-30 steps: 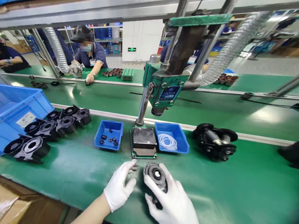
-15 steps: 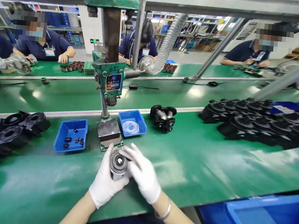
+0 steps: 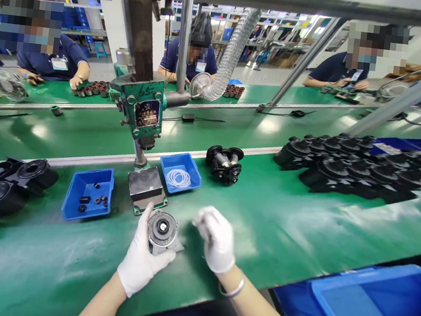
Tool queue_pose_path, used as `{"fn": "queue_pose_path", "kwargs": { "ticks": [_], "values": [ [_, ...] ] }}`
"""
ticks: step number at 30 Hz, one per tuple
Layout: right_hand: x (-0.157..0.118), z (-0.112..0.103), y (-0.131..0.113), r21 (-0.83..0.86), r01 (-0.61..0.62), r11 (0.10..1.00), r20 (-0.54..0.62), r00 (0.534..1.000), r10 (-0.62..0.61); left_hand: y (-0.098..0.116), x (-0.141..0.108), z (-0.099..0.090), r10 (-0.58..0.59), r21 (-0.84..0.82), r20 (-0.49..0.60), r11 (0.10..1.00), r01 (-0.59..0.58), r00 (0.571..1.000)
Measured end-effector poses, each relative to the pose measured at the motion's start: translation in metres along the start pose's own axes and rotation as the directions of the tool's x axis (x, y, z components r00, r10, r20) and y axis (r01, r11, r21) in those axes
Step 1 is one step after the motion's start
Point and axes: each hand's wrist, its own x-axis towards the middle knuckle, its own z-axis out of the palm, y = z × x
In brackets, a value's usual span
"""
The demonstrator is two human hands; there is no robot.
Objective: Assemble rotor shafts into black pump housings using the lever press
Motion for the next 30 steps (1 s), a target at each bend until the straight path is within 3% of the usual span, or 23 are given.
{"fn": "queue_pose_path", "kwargs": {
  "ticks": [4,6,8,10,11,13,15,17,24,30],
  "values": [
    [0.003,0.011,-0.005,0.025,0.211,0.977,0.296,0.932,-0.209,-0.001,0.001,0.0,-0.005,-0.045,0.009,0.999,0.005,1.0],
    [0.006,0.003,-0.006,-0.071,0.204,0.976,0.223,0.957,-0.183,-0.002,0.001,0.001,-0.004,-0.02,0.006,1.0,0.004,1.0],
    [0.015,-0.012,-0.008,-0.142,0.104,0.984,0.074,0.993,-0.094,-0.003,0.002,0.0,-0.002,0.014,0.006,1.0,0.002,1.0],
    [0.036,-0.026,-0.012,-0.301,0.065,0.951,0.039,0.998,-0.055,-0.004,0.003,-0.001,-0.001,0.03,0.013,1.0,0.0,1.0],
    [0.051,-0.03,-0.014,-0.441,0.1,0.892,0.088,0.994,-0.068,-0.004,0.003,-0.003,-0.004,0.031,0.02,1.0,0.003,1.0],
    [0.086,-0.029,-0.02,-0.73,0.29,0.619,0.287,0.952,-0.107,-0.005,0.004,-0.006,-0.012,0.029,0.045,1.0,0.011,0.999],
    [0.119,-0.02,-0.022,-0.787,0.522,0.328,0.537,0.842,-0.052,-0.007,0.004,-0.01,-0.015,0.017,0.079,1.0,0.014,0.997],
    [0.142,-0.007,-0.02,-0.751,0.631,0.194,0.649,0.76,0.035,-0.009,0.003,-0.014,-0.012,0.011,0.105,1.0,0.011,0.994],
    [0.158,0.026,-0.005,-0.748,0.642,0.17,0.663,0.737,0.131,-0.017,0.0,-0.016,-0.006,0.04,0.094,0.999,0.002,0.996],
    [0.171,0.017,-0.007,-0.772,0.603,0.2,0.634,0.754,0.171,-0.019,0.001,-0.014,-0.013,0.007,0.089,1.0,0.012,0.996]
  ]
}}
